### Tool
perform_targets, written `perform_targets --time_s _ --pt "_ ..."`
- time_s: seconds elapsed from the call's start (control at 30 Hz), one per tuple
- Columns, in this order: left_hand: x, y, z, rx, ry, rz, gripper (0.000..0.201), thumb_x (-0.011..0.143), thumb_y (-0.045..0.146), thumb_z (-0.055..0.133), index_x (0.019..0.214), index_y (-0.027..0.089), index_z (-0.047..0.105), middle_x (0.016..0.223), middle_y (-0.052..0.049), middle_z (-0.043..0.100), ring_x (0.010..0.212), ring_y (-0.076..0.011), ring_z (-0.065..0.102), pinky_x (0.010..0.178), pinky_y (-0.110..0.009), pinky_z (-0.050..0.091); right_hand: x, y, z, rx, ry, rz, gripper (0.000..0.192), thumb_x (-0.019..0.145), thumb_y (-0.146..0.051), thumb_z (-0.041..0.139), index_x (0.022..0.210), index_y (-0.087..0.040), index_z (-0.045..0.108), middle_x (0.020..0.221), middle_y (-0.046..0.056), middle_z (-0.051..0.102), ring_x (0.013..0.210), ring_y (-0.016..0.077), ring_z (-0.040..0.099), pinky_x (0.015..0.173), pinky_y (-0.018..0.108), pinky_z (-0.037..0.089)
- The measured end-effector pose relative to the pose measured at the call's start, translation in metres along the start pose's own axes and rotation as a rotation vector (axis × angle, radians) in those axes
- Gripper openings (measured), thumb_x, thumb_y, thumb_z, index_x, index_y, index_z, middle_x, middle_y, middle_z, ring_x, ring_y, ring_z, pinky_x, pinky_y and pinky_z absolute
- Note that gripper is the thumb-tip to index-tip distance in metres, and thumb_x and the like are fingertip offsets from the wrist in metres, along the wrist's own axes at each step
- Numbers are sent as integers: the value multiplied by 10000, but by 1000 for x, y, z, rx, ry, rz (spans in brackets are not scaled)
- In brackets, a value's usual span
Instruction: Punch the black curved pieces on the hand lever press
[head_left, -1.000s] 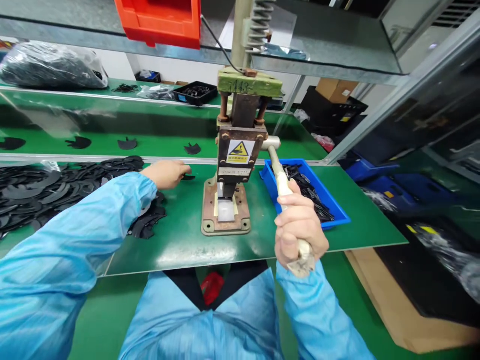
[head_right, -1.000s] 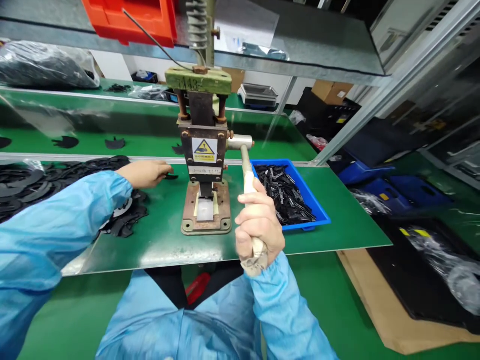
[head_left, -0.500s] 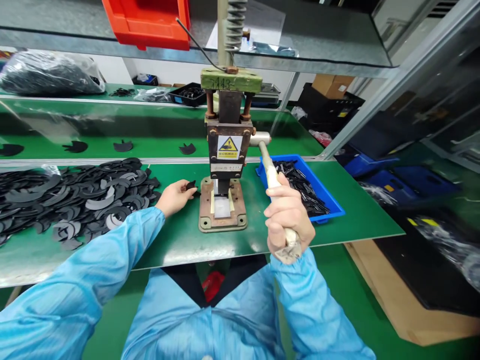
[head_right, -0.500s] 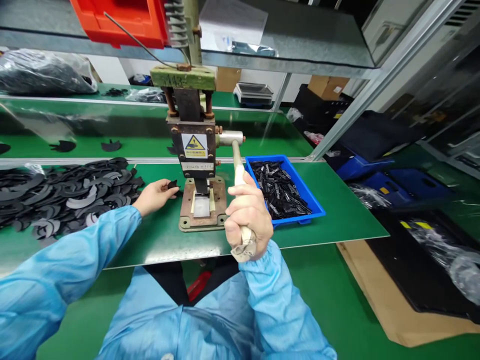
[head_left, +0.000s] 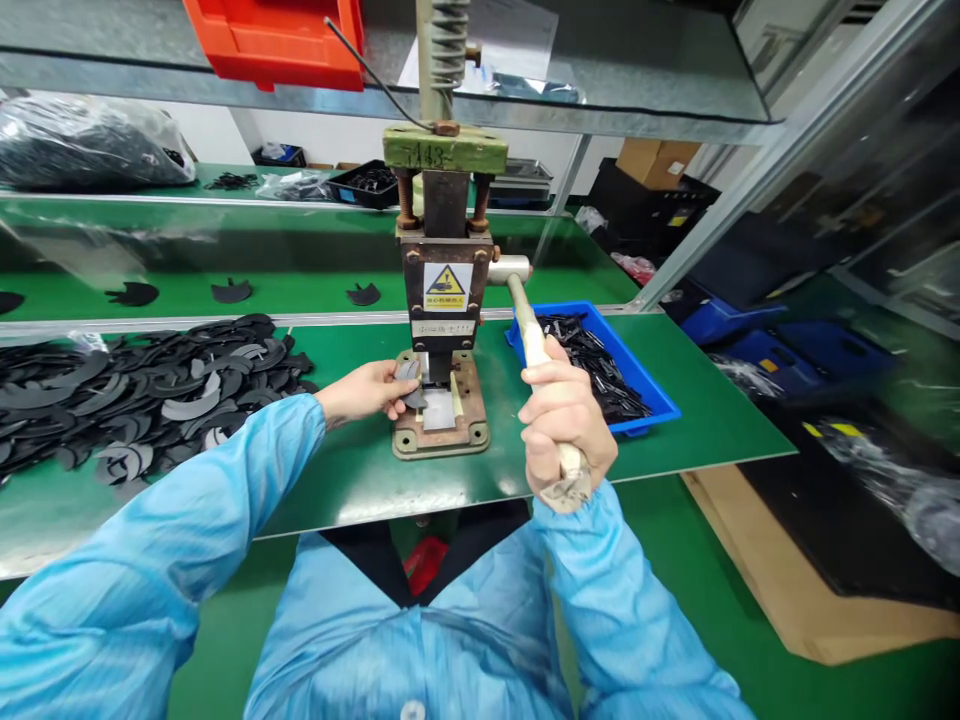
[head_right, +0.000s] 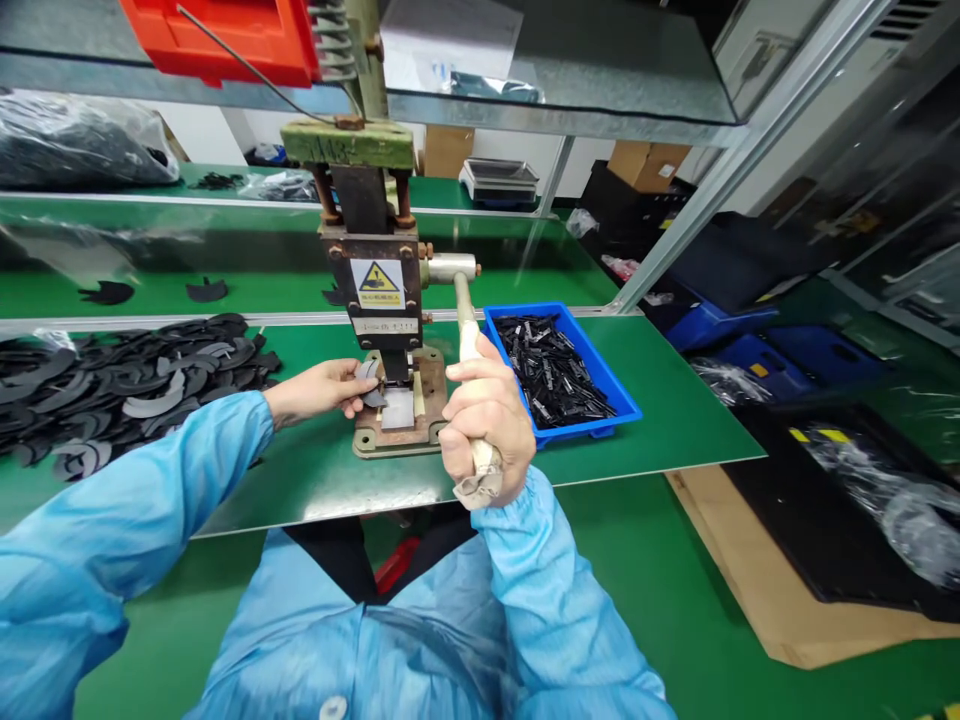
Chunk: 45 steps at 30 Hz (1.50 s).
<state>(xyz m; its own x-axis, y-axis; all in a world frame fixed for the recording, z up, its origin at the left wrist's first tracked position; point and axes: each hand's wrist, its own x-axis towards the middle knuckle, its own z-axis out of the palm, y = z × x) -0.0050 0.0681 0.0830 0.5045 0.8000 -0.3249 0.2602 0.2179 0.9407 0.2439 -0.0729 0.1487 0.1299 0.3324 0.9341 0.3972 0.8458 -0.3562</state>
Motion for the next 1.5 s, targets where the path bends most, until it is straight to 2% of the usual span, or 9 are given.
perform_targets --time_s 0.13,0.47,0.73,0.9,1.03,1.13,1.23,1.33,1.5 --pt "10 2 0 61 33 -14 523 790 560 899 790 176 544 567 15 648 469 -84 596 471 -185 491 -1 0 -1 -11 -17 21 203 942 -335 656 760 -254 614 774 -15 660 1017 234 719 1213 716 490" --pt "22 13 9 191 -70 -48 423 895 542 808 912 209 548 536 42 620 416 -108 580 392 -180 402 -2 1 0 24 -7 9 196 946 -345 656 774 -253 632 774 -13 661 1028 242 720 1217 729 476" --pt "25 28 14 288 -11 -193 263 909 372 807 920 212 600 525 48 589 389 -114 556 385 -188 349 -1 0 7 22 67 20 237 947 -331 642 727 -256 592 722 -28 635 973 219 719 1191 690 522" --pt "24 32 22 290 30 -239 206 931 356 763 975 207 629 529 46 576 386 -104 528 388 -184 304 -2 1 2 0 19 15 238 947 -350 643 734 -249 605 743 -25 648 982 226 724 1204 702 507" --pt "2 16 40 236 164 -20 209 952 369 720 1001 201 606 627 38 593 468 -113 561 453 -212 400 0 0 -1 0 12 13 240 926 -351 675 725 -235 615 746 -20 657 970 239 726 1204 734 491" --pt "-37 -2 57 147 206 247 234 980 413 659 1100 213 641 812 -9 663 624 -134 623 584 -253 507 4 -1 -2 0 11 1 231 903 -345 700 714 -238 622 746 -17 666 956 247 729 1183 717 522" --pt "-86 -23 62 312 212 377 276 1020 458 590 1146 255 727 1002 -79 720 850 -198 682 765 -323 562 6 0 -1 -29 10 -11 213 886 -328 705 707 -239 632 728 -6 675 930 269 742 1143 719 553" --pt "-128 -48 38 598 385 356 287 1035 459 563 1144 274 753 1075 -107 732 1005 -254 684 907 -383 555 6 5 -1 -77 55 -62 223 884 -360 710 706 -246 643 709 9 691 928 291 756 1109 717 572" --pt "-166 -85 -43 1026 718 224 308 1021 450 544 1130 235 735 1080 -123 734 1062 -312 674 980 -447 524 5 17 0 -47 68 -182 266 901 -469 714 720 -276 696 710 -2 724 846 288 776 943 669 661"
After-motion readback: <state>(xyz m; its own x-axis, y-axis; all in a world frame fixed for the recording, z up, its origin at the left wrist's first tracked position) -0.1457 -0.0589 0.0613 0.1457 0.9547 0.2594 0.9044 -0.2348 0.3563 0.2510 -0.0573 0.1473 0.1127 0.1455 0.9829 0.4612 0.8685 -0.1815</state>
